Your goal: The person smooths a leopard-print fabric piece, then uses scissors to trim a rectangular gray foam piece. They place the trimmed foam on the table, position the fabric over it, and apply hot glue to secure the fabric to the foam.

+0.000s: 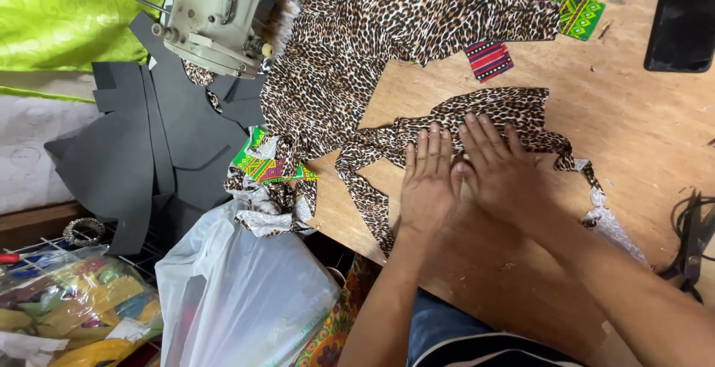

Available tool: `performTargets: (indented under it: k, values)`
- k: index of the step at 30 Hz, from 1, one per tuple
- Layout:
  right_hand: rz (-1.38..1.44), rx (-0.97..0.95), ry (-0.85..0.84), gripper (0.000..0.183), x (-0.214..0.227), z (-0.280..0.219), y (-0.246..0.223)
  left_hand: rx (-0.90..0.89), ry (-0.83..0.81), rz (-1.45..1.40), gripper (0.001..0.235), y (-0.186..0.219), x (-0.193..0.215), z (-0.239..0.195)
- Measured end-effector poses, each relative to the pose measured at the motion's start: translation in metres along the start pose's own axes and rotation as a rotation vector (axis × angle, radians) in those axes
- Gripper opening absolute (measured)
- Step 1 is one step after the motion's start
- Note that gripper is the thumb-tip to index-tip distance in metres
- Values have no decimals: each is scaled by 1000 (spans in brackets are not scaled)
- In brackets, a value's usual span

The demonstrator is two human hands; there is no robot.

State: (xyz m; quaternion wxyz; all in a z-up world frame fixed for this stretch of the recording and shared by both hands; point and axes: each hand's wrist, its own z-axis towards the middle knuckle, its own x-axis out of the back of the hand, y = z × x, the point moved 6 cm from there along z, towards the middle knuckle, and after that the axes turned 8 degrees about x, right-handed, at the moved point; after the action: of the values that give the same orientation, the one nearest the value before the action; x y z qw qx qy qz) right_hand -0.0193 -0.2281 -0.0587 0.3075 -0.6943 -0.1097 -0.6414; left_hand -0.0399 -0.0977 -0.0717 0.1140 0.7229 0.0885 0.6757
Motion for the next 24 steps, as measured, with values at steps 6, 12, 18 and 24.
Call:
performTargets:
  k: [6, 12, 18, 24]
  values:
    - [7, -130, -20, 83, 12, -21, 43, 116, 23, 66, 67, -28, 35, -20]
    - [31, -23, -42, 73, 7, 8, -1, -31, -55, -203, 67, 19, 39, 10]
    - [66, -85, -28, 75, 4, 8, 28, 62, -164, -60, 68, -13, 32, 32]
    - [-43, -77, 173, 80, 22, 8, 18, 156, -107, -4, 68, -45, 42, 17]
